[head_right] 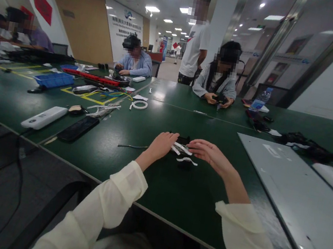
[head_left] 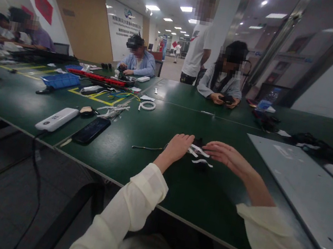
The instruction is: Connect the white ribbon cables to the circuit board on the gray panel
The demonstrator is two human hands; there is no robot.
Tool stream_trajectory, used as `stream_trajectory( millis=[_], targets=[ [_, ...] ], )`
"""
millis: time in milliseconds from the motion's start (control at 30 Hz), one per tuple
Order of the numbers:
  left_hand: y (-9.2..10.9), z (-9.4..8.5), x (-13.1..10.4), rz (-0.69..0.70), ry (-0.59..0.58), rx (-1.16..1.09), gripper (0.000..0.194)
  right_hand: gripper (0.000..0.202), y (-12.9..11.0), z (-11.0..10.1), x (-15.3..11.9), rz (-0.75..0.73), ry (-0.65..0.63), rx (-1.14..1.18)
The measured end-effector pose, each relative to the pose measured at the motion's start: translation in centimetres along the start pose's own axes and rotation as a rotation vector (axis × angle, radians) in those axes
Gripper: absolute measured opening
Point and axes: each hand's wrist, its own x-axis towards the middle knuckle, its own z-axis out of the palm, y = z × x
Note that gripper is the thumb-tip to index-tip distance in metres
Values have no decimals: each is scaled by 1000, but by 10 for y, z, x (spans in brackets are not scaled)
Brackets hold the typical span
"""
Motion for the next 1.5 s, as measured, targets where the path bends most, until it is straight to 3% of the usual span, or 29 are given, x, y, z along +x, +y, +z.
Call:
stream_trajectory(
  millis=[67, 200, 367, 533, 800, 967, 1233, 1500],
  targets=[
    [0, 0, -1, -6, -27, -68, 31, 32, 13, -24, 3, -31, 199, -200],
    [1, -2, -3, -7, -68, -178, 23, 40, 52, -75, 6, 19, 643, -890],
    [0, -3, -4, 21, -170, -147, 26, 49, 87, -105, -2, 225, 884, -1159],
    [-2, -2, -4, 53, -194, -135, 38, 49, 95, -108, -4, 306, 863, -1171],
    [-4, -4, 0, 68, -217, -150, 33, 51, 95, -111, 0, 300, 873, -1196],
    [-4, -2, 1, 75, -218, -127, 29, 51, 91, -107, 2, 324, 959, -1142],
    [-4, 0, 1, 41, -204, -115, 25, 42, 72, -83, -1, 355, 983, -1056],
    [-7, 2, 0, 63, -194, -158, 26, 31, 57, -49, 1, 266, 861, -1083]
  ],
)
